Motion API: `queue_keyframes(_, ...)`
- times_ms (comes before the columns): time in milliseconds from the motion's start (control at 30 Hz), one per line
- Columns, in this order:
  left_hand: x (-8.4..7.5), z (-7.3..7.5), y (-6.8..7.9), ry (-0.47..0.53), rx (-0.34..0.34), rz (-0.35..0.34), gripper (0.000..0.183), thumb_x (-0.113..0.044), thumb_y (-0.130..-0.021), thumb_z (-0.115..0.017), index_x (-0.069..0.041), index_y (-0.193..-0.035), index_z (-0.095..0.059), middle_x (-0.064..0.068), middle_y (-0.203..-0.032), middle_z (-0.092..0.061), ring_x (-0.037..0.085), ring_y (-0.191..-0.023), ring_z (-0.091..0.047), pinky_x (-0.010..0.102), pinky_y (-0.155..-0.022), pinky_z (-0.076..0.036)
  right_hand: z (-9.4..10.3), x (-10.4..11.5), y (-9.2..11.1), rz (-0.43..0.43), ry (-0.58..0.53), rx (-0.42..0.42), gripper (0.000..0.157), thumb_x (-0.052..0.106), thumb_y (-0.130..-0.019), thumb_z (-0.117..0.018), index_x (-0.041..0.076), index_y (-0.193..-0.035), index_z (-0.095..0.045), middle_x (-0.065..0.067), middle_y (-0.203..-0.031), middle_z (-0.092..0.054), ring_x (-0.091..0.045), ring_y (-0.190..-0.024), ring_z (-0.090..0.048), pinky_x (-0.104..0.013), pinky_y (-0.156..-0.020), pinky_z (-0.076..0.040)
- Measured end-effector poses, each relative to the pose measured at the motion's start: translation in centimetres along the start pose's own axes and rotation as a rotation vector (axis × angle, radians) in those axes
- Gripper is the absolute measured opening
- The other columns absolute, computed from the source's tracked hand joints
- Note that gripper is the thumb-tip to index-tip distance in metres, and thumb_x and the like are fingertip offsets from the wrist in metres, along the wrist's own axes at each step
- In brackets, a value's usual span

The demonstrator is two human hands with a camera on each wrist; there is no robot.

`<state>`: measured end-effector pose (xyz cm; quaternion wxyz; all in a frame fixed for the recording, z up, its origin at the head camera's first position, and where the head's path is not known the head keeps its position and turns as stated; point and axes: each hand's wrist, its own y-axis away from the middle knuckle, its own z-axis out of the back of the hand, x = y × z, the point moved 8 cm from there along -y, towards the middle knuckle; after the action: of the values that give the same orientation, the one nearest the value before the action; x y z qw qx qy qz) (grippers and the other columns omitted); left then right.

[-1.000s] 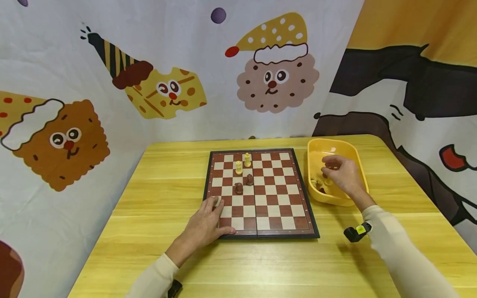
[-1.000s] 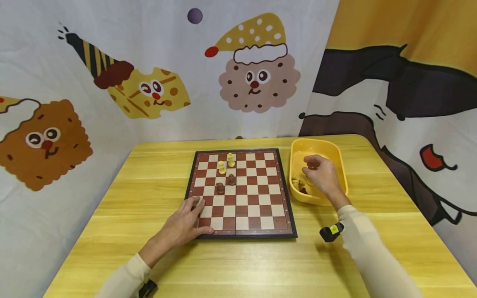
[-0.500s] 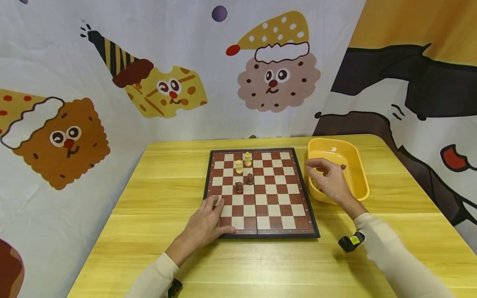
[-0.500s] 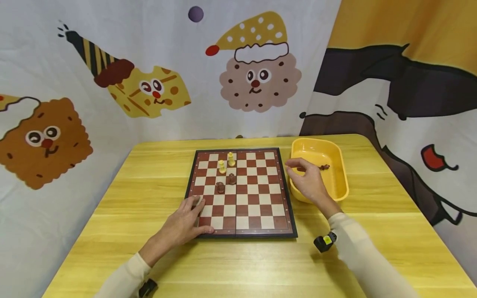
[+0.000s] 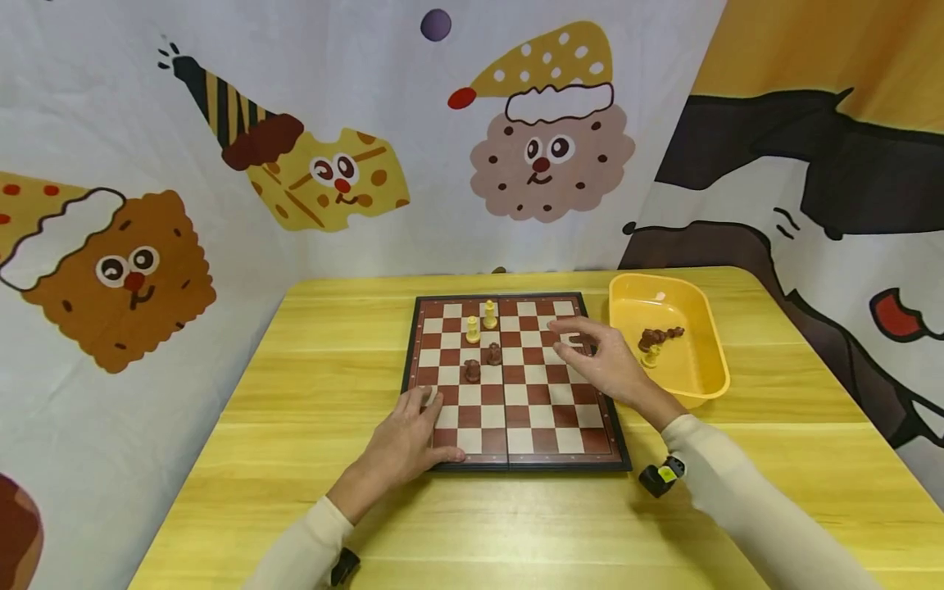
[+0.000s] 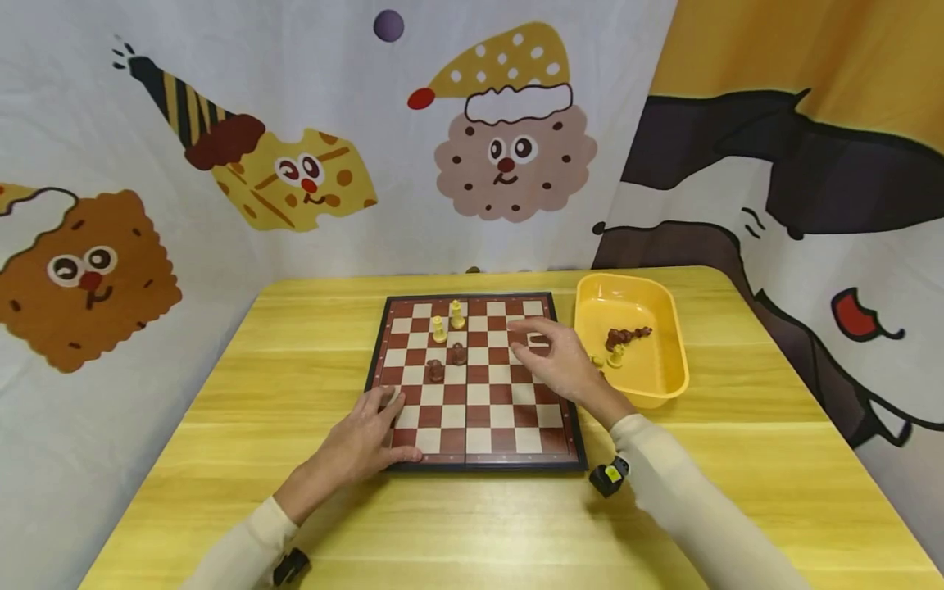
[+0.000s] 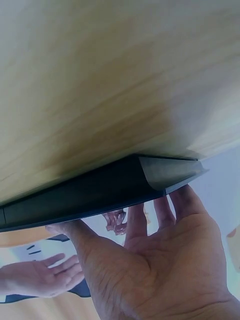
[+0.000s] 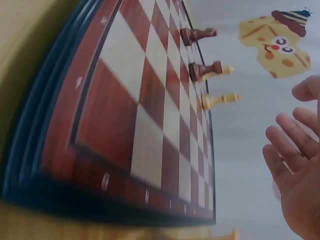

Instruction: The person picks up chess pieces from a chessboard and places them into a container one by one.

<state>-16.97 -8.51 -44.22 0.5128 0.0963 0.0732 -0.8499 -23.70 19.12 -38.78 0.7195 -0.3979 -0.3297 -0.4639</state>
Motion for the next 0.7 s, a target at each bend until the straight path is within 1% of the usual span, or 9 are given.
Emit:
queue_keyframes(133, 0.0, 0.1, -0.2, 0.010, 0.012, 0.012, 0.099, -0.061, -0.081, -0.076, 0.008, -0.146, -0.048, 0.027, -0.146, -0.043, 0.039, -0.135, -0.041, 0.047, -0.101, -0.050, -1.6, -0.2, -1.1, -0.023, -0.169, 0.028, 0.038, 0.010, -0.098, -0.069, -0.001, -0.134, -0.063, -0.021, -0.131, -0.062, -0.044, -0.115, -0.062, -0.030, -0.085, -0.057)
queue_keyframes(200, 0.0, 0.1, -0.2, 0.024, 0.018, 0.020, 0.100, -0.060, -0.080, -0.078, 0.008, -0.146, -0.048, 0.027, -0.146, -0.043, 0.039, -0.135, -0.041, 0.048, -0.101, -0.050, -2.3, -0.6, -1.7, -0.040, -0.211, 0.021, 0.038, 0.007, -0.097, -0.070, -0.003, -0.134, -0.063, -0.023, -0.131, -0.062, -0.046, -0.116, -0.061, -0.026, -0.085, -0.056)
queue_keyframes(267, 0.0, 0.1, -0.2, 0.036, 0.026, 0.029, 0.100, -0.059, -0.079, -0.079, 0.008, -0.146, -0.048, 0.026, -0.146, -0.043, 0.039, -0.134, -0.041, 0.048, -0.102, -0.049, -3.3, -0.7, -2.2, -0.063, -0.213, 0.023, 0.038, 0.005, -0.097, -0.069, -0.006, -0.133, -0.062, -0.024, -0.132, -0.062, -0.045, -0.118, -0.059, -0.028, -0.087, -0.055)
queue_keyframes(300, 0.1, 0.1, -0.2, 0.042, 0.029, 0.036, 0.100, -0.059, -0.079, -0.079, 0.008, -0.147, -0.048, 0.026, -0.146, -0.042, 0.039, -0.134, -0.041, 0.048, -0.102, -0.049, -3.6, -0.3, -2.4, -0.079, -0.207, 0.026, 0.037, 0.005, -0.098, -0.069, -0.006, -0.133, -0.063, -0.023, -0.133, -0.062, -0.043, -0.120, -0.059, -0.031, -0.089, -0.054)
queue_keyframes(433, 0.2, 0.1, -0.2, 0.052, 0.035, 0.053, 0.101, -0.058, -0.078, -0.081, 0.008, -0.147, -0.047, 0.025, -0.146, -0.042, 0.038, -0.133, -0.041, 0.049, -0.102, -0.049, -5.5, -1.0, -3.2, -0.144, -0.166, 0.071, 0.037, 0.012, -0.101, -0.066, -0.002, -0.135, -0.064, -0.014, -0.137, -0.062, -0.032, -0.127, -0.056, -0.045, -0.099, -0.051)
queue_keyframes(500, 0.3, 0.1, -0.2, 0.058, 0.035, 0.060, 0.101, -0.058, -0.077, -0.081, 0.007, -0.147, -0.047, 0.025, -0.146, -0.042, 0.038, -0.133, -0.041, 0.049, -0.102, -0.049, -6.5, -1.4, -3.6, -0.150, -0.158, 0.109, 0.038, 0.014, -0.102, -0.065, -0.001, -0.136, -0.063, -0.012, -0.140, -0.060, -0.028, -0.131, -0.053, -0.049, -0.103, -0.048)
queue_keyframes(533, 0.2, 0.1, -0.2, 0.059, 0.032, 0.058, 0.101, -0.058, -0.077, -0.081, 0.007, -0.147, -0.048, 0.025, -0.146, -0.042, 0.038, -0.133, -0.041, 0.049, -0.101, -0.049, -7.0, -2.0, -3.9, -0.149, -0.144, 0.127, 0.038, 0.014, -0.102, -0.065, 0.000, -0.137, -0.063, -0.011, -0.141, -0.060, -0.028, -0.132, -0.052, -0.049, -0.104, -0.048)
queue_keyframes(633, 0.2, 0.1, -0.3, 0.062, 0.034, 0.061, 0.101, -0.058, -0.078, -0.081, 0.007, -0.147, -0.047, 0.025, -0.146, -0.042, 0.038, -0.134, -0.041, 0.049, -0.101, -0.049, -8.3, -2.4, -4.4, -0.143, -0.116, 0.172, 0.037, 0.010, -0.101, -0.065, -0.003, -0.136, -0.062, -0.014, -0.139, -0.061, -0.030, -0.128, -0.055, -0.046, -0.101, -0.050)
queue_keyframes(700, 0.1, 0.0, -0.3, 0.064, 0.044, 0.062, 0.101, -0.059, -0.079, -0.080, 0.007, -0.148, -0.047, 0.025, -0.147, -0.042, 0.038, -0.134, -0.041, 0.049, -0.101, -0.050, -9.0, -2.7, -4.4, -0.145, -0.099, 0.202, 0.039, 0.010, -0.100, -0.067, -0.004, -0.136, -0.062, -0.015, -0.137, -0.062, -0.029, -0.123, -0.059, -0.042, -0.097, -0.053)
